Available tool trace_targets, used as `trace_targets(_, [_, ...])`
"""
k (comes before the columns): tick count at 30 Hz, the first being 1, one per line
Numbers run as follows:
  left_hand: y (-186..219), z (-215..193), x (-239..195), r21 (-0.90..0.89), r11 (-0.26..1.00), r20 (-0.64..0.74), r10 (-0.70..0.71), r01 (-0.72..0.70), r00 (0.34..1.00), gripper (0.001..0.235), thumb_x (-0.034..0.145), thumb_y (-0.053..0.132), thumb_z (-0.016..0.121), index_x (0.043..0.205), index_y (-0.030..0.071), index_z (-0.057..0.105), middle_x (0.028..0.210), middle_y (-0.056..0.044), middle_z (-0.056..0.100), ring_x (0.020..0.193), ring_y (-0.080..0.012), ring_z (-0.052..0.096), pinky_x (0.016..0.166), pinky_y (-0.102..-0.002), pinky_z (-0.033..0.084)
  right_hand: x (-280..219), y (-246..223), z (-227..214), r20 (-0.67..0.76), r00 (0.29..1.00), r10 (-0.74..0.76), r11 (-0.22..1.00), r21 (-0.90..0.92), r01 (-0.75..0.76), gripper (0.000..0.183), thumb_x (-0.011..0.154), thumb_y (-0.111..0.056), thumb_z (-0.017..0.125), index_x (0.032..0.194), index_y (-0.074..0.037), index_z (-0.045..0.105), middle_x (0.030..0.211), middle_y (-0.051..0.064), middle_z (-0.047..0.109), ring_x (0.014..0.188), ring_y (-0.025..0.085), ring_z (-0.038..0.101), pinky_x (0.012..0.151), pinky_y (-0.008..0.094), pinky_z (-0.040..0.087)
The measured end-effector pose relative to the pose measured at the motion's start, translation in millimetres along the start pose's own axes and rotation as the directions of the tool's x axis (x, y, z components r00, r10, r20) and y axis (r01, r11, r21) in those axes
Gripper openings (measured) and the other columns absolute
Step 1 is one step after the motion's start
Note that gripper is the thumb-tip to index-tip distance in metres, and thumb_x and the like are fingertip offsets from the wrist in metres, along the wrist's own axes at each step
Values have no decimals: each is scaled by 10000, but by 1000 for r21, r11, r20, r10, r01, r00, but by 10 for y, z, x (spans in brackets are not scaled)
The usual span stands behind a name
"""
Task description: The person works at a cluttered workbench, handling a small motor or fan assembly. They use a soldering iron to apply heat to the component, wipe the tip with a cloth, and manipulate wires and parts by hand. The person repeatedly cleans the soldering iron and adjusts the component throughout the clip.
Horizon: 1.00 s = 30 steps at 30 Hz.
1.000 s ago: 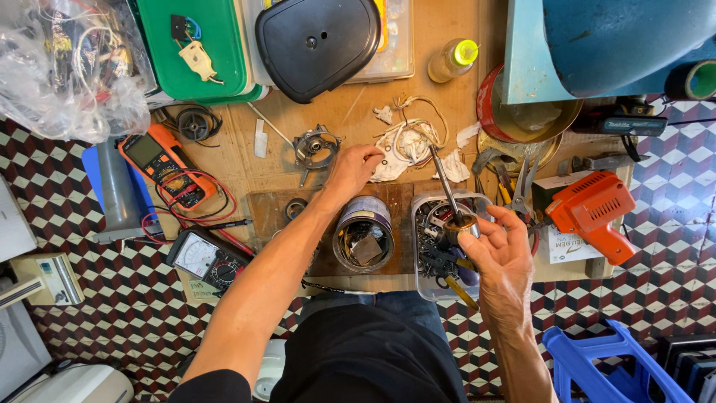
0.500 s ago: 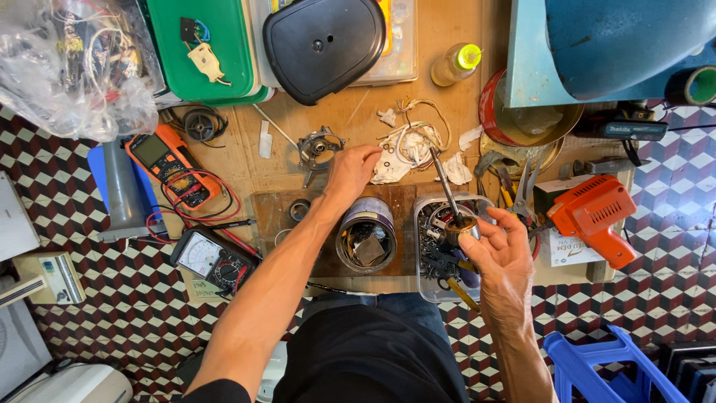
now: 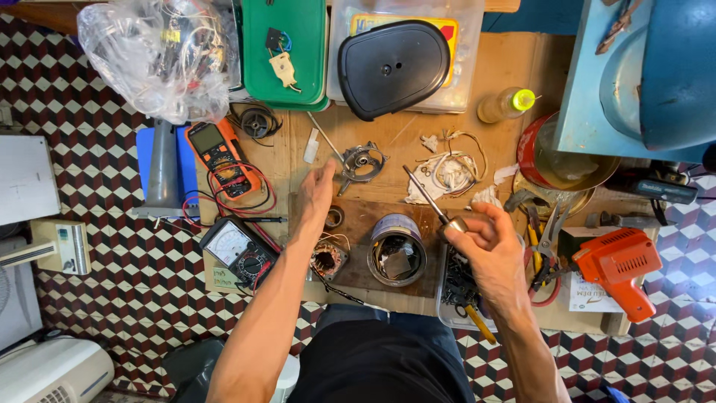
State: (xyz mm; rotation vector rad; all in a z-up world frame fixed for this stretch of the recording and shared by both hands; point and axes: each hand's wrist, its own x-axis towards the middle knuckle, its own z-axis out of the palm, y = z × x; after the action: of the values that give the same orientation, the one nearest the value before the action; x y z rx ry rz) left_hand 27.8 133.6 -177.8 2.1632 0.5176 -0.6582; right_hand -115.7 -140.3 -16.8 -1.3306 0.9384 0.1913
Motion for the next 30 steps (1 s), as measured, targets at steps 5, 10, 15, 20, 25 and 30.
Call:
trace_targets(5, [263, 147, 487, 178, 971, 244, -199, 158, 949, 904, 878, 814, 526, 1045, -34, 793, 1000, -176, 743, 907, -273, 683, 821, -433, 512, 138, 64, 165, 113, 990, -88, 992, 96, 77, 647, 858, 3, 746, 1425, -13, 437, 1179, 128, 653, 1099, 194, 646, 967, 296, 515])
trace_targets(10, [542, 132, 454, 12, 977, 366, -201, 211, 909, 904, 666, 863, 539, 1142, 126, 757, 1008, -70, 706, 844, -240, 587, 711, -391, 463, 182, 106, 170, 199, 965, -170, 966, 226, 124, 676, 865, 34, 717, 1454, -27, 392, 1257, 133, 629, 1188, 204, 631, 1030, 308, 497])
trace_targets(15, [780, 21, 329, 146, 975, 447, -214, 165, 869, 934, 597, 892, 536, 1137, 163, 755, 983, -59, 702, 712, -206, 458, 589, -367, 326, 158, 128, 174, 177, 973, -146, 973, 205, 109, 671, 865, 30, 715, 1452, -33, 397, 1255, 132, 629, 1191, 194, 634, 1031, 303, 495])
trace_targets(20, [787, -4, 253, 28, 976, 447, -204, 214, 871, 837, 628, 862, 589, 978, 116, 732, 829, -24, 608, 656, -138, 452, 549, -313, 335, 130, 64, 253, 46, 997, -60, 998, 26, 59, 623, 858, -31, 745, 1409, -39, 455, 1198, 122, 657, 1088, 171, 658, 960, 288, 524])
trace_targets(25, [726, -75, 276, -309, 878, 523, -163, 364, 837, 728, 702, 812, 636, 910, 116, 687, 848, -43, 587, 593, -112, 497, 498, -279, 364, 116, -5, 344, 9, 997, -77, 996, -36, 78, 616, 836, -74, 766, 1379, -39, 477, 1137, 74, 676, 1030, 139, 667, 901, 263, 533])
trace_targets(30, [701, -172, 96, -486, 747, 508, -181, 454, 842, 681, 668, 757, 674, 1005, 165, 669, 936, -28, 627, 557, -129, 503, 468, -299, 357, 108, -151, 531, 49, 985, -167, 981, -95, 171, 608, 845, -109, 791, 1370, -25, 496, 1070, 74, 654, 943, 124, 649, 829, 259, 529])
